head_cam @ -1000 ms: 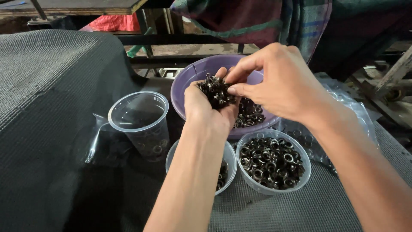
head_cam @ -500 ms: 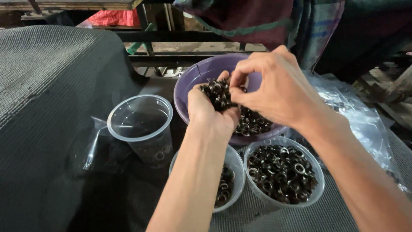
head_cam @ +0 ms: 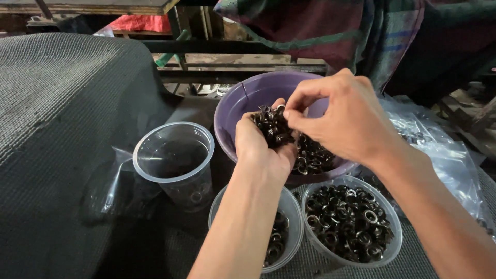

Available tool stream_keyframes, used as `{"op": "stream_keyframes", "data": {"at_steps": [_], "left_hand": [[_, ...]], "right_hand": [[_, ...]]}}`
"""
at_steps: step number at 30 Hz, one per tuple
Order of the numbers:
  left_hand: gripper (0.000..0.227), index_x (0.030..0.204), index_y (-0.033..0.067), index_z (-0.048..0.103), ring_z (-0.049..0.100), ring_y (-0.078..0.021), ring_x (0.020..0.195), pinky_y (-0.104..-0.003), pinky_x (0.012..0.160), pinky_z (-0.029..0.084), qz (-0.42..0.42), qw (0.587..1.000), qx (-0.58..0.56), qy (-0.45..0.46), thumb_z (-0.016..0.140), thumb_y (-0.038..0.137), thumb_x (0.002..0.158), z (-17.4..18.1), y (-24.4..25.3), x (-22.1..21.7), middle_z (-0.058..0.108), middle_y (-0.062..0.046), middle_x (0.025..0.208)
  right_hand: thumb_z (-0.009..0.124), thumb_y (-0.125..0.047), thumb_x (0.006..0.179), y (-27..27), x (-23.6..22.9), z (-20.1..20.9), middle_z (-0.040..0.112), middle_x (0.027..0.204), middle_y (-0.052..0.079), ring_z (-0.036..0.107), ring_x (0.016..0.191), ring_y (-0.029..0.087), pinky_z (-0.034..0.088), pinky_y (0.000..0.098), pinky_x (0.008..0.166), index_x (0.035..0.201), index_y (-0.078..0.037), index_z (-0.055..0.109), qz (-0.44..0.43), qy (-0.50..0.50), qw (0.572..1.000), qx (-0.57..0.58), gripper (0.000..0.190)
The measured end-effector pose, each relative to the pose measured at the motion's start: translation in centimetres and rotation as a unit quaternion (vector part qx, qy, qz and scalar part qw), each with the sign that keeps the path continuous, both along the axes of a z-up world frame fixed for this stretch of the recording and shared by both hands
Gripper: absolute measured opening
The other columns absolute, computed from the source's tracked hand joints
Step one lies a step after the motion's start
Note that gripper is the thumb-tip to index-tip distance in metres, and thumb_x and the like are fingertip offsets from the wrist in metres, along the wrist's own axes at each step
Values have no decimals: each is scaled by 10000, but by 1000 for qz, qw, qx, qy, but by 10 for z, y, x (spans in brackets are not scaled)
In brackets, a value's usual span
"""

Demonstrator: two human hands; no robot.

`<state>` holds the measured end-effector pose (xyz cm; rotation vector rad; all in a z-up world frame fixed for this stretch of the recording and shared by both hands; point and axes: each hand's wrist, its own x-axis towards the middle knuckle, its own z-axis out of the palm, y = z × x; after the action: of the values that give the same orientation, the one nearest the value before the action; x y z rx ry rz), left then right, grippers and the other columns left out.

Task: Sorting and transferring metal eyelets from a large bowl into smaller plastic containers.

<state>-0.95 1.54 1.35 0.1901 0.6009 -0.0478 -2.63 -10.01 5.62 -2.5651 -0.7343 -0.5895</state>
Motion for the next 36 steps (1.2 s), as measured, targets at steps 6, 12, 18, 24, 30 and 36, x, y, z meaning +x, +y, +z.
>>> {"op": "stream_keyframes", "data": {"at_steps": [6,12,18,24,30,36], "left_hand": [[211,946,63,547,585,-262,630,-297,445,457,-7,999,14,-41,345,31,896,-7,-2,6,721,-144,1046],[240,989,29,602,657,-284,783,-392,672,597,-11,999,-15,-33,375,48,915,-6,-1,4,709,-164,1050],[257,890,45,634,656,-242,644,-341,551,573,-47,992,-69,-95,393,130,923,-32,-1,29,672,-122,801],[289,970,126,714,726,-230,863,-379,694,624,-78,984,-98,-128,499,317,960,-39,-4,32,746,-71,937],[348,1017,61,709,723,-268,814,-382,669,640,-65,992,-42,-100,430,259,956,-34,-6,29,727,-152,945],[380,1085,-15,726,679,-294,771,-367,649,615,-31,998,-20,-53,414,149,942,-10,-6,10,697,-160,989]], "right_hand": [[766,-191,851,-4,-6,2,817,827,-69,746,785,36,550,231,764,830,-175,833,11,-14,997,77,72],[773,-169,873,-7,-3,-1,789,687,-52,756,664,44,503,359,1028,784,-148,773,50,-60,995,66,91],[726,-142,940,16,-13,16,821,762,-11,797,577,73,685,260,656,903,-108,761,52,5,995,82,62],[677,-131,904,77,-27,23,783,820,-11,723,734,69,586,224,706,848,-101,757,282,-67,948,127,102],[667,-243,873,26,-20,19,838,940,-78,750,874,35,567,250,714,913,-200,840,97,-12,991,94,182],[764,-192,874,-7,-16,14,835,883,-67,707,827,16,511,226,795,900,-196,855,-8,65,992,109,95]]}}
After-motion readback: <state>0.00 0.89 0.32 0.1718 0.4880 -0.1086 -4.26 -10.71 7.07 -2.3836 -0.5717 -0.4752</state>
